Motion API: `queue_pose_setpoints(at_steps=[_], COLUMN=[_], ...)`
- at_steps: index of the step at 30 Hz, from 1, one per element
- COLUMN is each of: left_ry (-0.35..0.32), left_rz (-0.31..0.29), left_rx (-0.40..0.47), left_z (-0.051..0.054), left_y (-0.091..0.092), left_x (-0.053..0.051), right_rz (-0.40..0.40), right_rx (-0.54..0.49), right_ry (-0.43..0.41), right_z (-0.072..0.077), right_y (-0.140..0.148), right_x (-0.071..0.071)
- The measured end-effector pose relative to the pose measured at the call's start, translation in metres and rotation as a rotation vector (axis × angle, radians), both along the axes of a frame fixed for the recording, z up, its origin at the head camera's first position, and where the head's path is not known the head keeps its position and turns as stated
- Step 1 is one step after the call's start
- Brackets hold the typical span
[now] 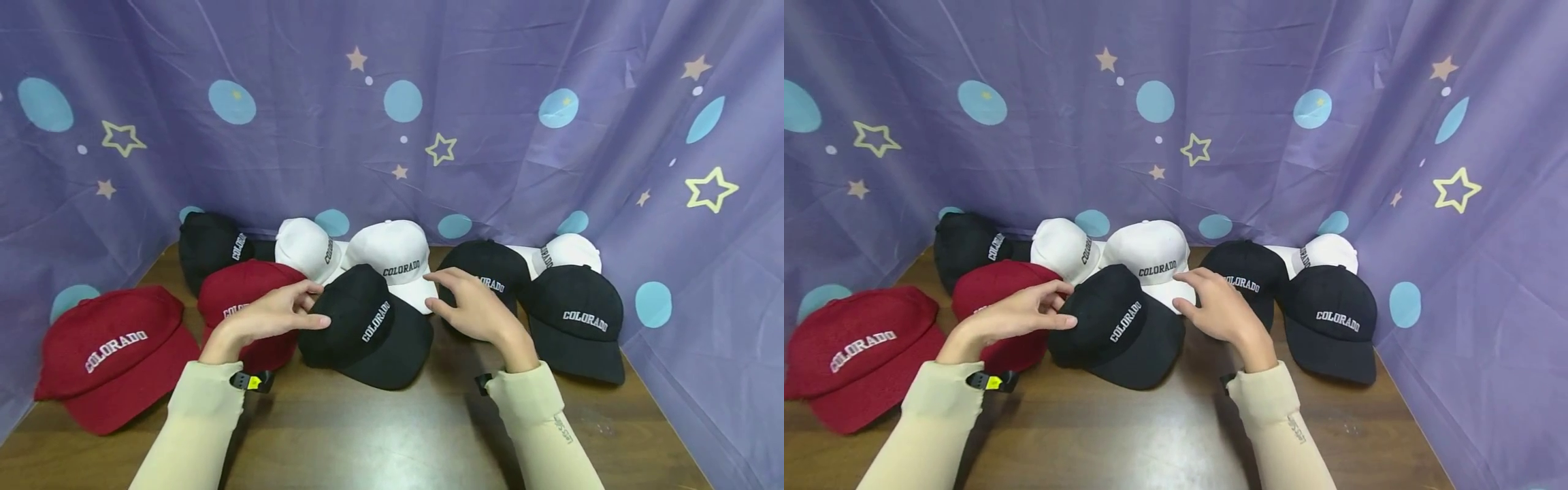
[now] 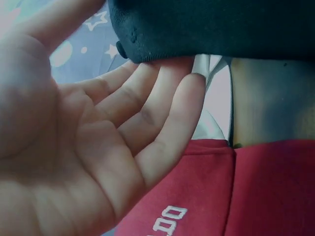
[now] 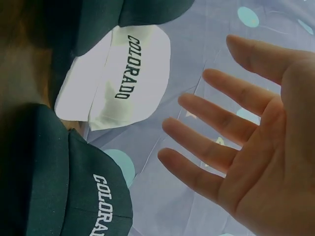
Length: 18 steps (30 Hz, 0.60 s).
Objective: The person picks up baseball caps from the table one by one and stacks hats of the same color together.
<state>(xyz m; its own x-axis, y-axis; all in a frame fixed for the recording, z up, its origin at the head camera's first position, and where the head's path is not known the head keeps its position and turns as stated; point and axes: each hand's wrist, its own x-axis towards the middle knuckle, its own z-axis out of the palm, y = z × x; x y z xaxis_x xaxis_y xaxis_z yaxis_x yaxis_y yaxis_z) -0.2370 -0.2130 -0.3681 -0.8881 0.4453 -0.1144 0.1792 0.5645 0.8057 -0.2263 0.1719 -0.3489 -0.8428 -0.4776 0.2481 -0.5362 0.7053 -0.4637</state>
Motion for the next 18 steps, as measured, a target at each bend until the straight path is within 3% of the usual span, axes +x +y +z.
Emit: queue_pose_setpoints(at_steps=[6,12,18], left_ry=[0.124,0.194,0.265], left_rz=[-0.008,-0.041,-0.137], left_rx=[-0.058,-0.06,-0.075], left_z=[0.006,0.006,0.008], left_y=[0.005,0.009,0.017], left_x=[0.004,0.005,0.006], right_rz=[-0.002,-0.01,0.007], right_rx=[0.023,0.032,0.027], right_ry=[0.003,-0.006,0.0], right_z=[-0.002,-0.005,-0.005], right_y=[-0.001,0.001,-0.001], right_x=[0.002,0.001,0.0])
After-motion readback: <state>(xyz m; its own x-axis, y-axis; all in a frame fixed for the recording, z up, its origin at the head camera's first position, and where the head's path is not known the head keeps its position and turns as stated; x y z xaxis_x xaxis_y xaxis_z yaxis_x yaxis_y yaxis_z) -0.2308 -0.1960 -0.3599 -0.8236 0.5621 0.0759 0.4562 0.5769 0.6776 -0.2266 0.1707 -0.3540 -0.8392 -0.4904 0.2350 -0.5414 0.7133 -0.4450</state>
